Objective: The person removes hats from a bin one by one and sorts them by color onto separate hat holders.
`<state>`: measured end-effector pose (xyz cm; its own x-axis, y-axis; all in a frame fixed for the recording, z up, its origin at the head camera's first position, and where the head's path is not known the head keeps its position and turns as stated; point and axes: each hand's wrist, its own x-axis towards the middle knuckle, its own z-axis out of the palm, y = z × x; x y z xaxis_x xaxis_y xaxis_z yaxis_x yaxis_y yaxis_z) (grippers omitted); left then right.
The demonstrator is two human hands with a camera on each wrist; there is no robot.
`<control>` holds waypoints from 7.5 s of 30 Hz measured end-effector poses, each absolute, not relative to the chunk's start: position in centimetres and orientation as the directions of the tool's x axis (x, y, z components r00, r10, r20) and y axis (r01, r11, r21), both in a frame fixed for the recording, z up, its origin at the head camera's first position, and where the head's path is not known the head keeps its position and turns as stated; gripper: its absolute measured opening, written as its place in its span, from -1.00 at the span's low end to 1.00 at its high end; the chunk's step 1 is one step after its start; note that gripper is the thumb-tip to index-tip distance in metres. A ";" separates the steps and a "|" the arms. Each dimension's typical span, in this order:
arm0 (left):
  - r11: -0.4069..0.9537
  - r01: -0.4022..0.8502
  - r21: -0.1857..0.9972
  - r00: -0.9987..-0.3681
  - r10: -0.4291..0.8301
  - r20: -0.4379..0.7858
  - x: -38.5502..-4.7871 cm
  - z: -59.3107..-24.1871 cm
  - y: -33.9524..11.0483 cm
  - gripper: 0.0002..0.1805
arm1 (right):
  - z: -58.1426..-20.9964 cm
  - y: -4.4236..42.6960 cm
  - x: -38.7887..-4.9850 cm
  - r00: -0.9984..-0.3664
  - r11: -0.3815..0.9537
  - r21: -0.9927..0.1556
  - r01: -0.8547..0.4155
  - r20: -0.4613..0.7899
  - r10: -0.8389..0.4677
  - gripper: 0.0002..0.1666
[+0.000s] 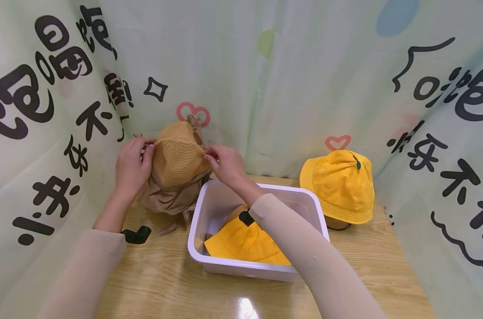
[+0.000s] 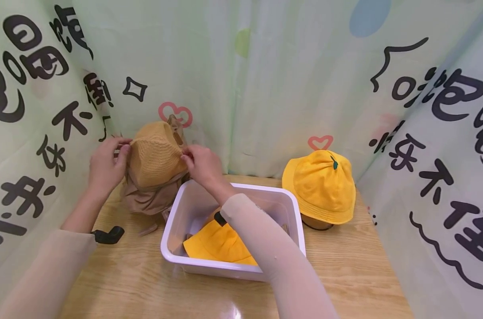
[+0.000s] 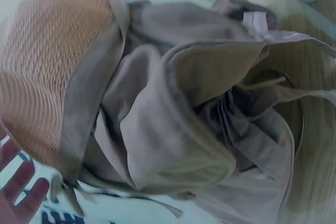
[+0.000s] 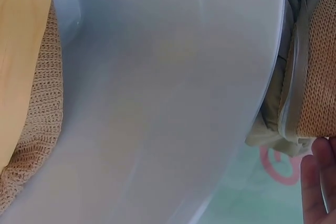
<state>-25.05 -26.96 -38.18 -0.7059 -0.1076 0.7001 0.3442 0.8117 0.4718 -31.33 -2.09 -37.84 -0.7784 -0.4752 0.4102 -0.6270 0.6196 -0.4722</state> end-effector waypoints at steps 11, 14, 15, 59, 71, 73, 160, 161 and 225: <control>0.877 0.474 0.075 -0.682 0.311 0.662 -26.1 -38.0 -23.4 -0.06 | -38.4 -2.5 -31.6 -0.823 0.586 -0.578 -0.568 0.404 -0.399 -0.81; 0.887 0.460 0.047 -0.674 0.315 0.668 -26.7 -38.1 -23.5 -0.05 | -38.5 -2.8 -31.5 -0.822 0.565 -0.596 -0.570 0.408 -0.398 -0.80; 0.890 0.454 0.048 -0.675 0.308 0.670 -26.9 -38.1 -23.6 -0.04 | -38.5 -2.8 -31.5 -0.816 0.549 -0.603 -0.578 0.411 -0.407 -0.78; 0.903 0.401 0.152 -0.770 0.243 0.589 -27.8 -41.0 -25.5 -0.06 | -39.8 -4.2 -30.0 -0.736 0.654 -0.352 -0.670 0.201 -0.646 -0.18; 0.901 0.403 0.164 -0.797 0.257 0.547 -28.1 -39.9 -25.9 0.08 | -40.0 -4.0 -30.2 -0.737 0.624 -0.426 -0.655 0.179 -0.652 -0.09; 0.904 0.398 0.157 -0.816 0.271 0.511 -28.3 -39.5 -25.9 0.10 | -40.0 -4.1 -30.3 -0.731 0.613 -0.432 -0.662 0.190 -0.656 -0.09; 0.890 0.413 0.193 -0.858 0.309 0.410 -30.4 -40.4 -25.5 0.07 | -40.1 -4.3 -30.9 -0.748 0.655 -0.432 -0.620 0.072 -0.660 0.02; 0.887 0.417 0.200 -0.857 0.310 0.412 -30.4 -40.5 -25.5 0.07 | -40.2 -4.3 -30.9 -0.749 0.659 -0.429 -0.618 0.067 -0.659 0.02; 0.872 0.446 0.203 -0.876 0.380 0.296 -13.3 -45.1 -12.6 -0.20 | -42.3 10.6 -27.7 -0.566 0.707 -0.296 -0.642 -0.438 -0.698 -0.45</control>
<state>-13.27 -12.59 -45.09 -0.8765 0.3797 0.2959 0.4461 0.8718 0.2026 -27.73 10.62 -42.34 -0.5663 -0.6983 -0.4378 -0.6424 0.7067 -0.2963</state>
